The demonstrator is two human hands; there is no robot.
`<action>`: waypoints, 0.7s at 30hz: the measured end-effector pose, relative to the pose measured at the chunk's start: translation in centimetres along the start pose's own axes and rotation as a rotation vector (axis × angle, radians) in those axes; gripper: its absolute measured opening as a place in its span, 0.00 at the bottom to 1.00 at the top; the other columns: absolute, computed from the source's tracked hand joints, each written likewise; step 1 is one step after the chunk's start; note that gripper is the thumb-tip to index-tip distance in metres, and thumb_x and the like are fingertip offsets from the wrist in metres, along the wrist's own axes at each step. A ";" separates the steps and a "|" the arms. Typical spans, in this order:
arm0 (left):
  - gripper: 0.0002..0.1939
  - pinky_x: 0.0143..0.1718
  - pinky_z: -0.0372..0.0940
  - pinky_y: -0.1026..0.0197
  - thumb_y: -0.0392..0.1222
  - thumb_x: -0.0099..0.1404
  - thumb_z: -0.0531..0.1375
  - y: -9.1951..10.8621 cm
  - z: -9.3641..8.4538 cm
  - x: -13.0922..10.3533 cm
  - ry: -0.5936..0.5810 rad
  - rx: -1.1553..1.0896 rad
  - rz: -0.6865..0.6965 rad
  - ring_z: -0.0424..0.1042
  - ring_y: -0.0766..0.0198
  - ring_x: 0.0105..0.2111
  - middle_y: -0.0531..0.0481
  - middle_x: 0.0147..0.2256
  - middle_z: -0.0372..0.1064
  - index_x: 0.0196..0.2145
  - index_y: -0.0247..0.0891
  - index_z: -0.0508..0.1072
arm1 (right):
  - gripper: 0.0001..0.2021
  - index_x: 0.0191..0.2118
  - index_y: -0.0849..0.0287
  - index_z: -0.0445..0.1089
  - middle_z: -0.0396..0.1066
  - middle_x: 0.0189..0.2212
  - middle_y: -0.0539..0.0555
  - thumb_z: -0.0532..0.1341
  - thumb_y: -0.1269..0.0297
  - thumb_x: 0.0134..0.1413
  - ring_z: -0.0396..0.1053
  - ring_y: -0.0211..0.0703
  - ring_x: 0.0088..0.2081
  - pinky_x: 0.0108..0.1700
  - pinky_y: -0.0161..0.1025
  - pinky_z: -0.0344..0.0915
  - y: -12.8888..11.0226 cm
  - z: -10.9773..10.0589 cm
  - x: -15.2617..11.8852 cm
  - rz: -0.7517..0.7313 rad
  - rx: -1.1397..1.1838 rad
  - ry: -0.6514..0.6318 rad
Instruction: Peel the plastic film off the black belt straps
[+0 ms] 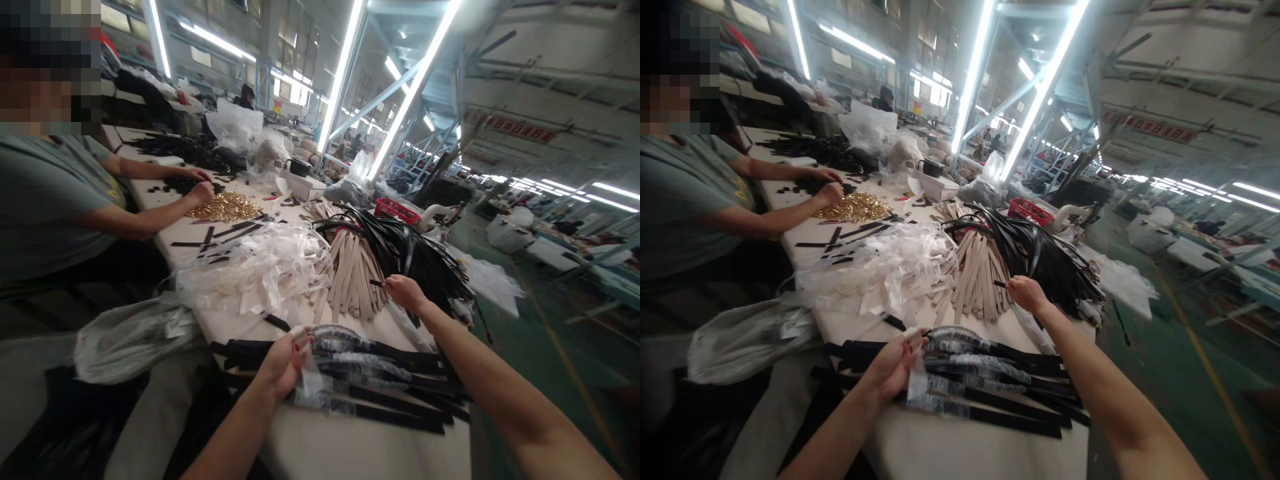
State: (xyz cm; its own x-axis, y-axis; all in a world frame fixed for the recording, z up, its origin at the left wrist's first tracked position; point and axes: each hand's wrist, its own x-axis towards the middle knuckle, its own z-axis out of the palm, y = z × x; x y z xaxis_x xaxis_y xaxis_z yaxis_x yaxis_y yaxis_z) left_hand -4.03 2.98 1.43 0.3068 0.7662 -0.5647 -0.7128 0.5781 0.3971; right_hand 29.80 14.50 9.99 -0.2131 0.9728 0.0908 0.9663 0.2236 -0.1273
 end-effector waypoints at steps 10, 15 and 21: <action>0.10 0.24 0.68 0.66 0.32 0.66 0.56 -2.9 -0.2 1.8 0.035 0.119 0.201 0.72 0.66 0.22 0.42 0.30 0.76 0.42 0.28 0.74 | 0.16 0.46 0.56 0.62 0.65 0.18 0.44 0.54 0.48 0.66 0.63 0.36 0.16 0.19 0.31 0.57 -13.1 -6.3 -17.7 0.341 1.133 -0.144; 0.12 0.24 0.68 0.64 0.36 0.66 0.57 -3.6 0.0 1.4 0.024 0.209 0.306 0.73 0.64 0.23 0.43 0.31 0.77 0.45 0.30 0.74 | 0.23 0.44 0.62 0.67 0.54 0.17 0.39 0.67 0.48 0.53 0.46 0.25 0.14 0.16 0.27 0.43 -20.2 4.5 -21.2 0.581 1.554 -0.115; 0.15 0.29 0.70 0.62 0.43 0.64 0.61 -3.7 0.9 0.0 -0.003 0.262 0.381 0.75 0.63 0.25 0.43 0.32 0.78 0.46 0.31 0.74 | 0.23 0.35 0.65 0.72 0.54 0.12 0.41 0.67 0.45 0.51 0.46 0.27 0.13 0.16 0.29 0.41 -23.4 11.3 -19.1 0.650 1.460 0.038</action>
State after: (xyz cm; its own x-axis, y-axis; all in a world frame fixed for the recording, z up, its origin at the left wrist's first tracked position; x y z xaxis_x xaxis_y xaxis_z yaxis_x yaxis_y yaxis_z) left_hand -0.79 1.14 0.62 0.0559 0.9385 -0.3407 -0.5916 0.3060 0.7459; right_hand 9.68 -8.65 0.08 0.1855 0.9246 -0.3326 -0.0771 -0.3237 -0.9430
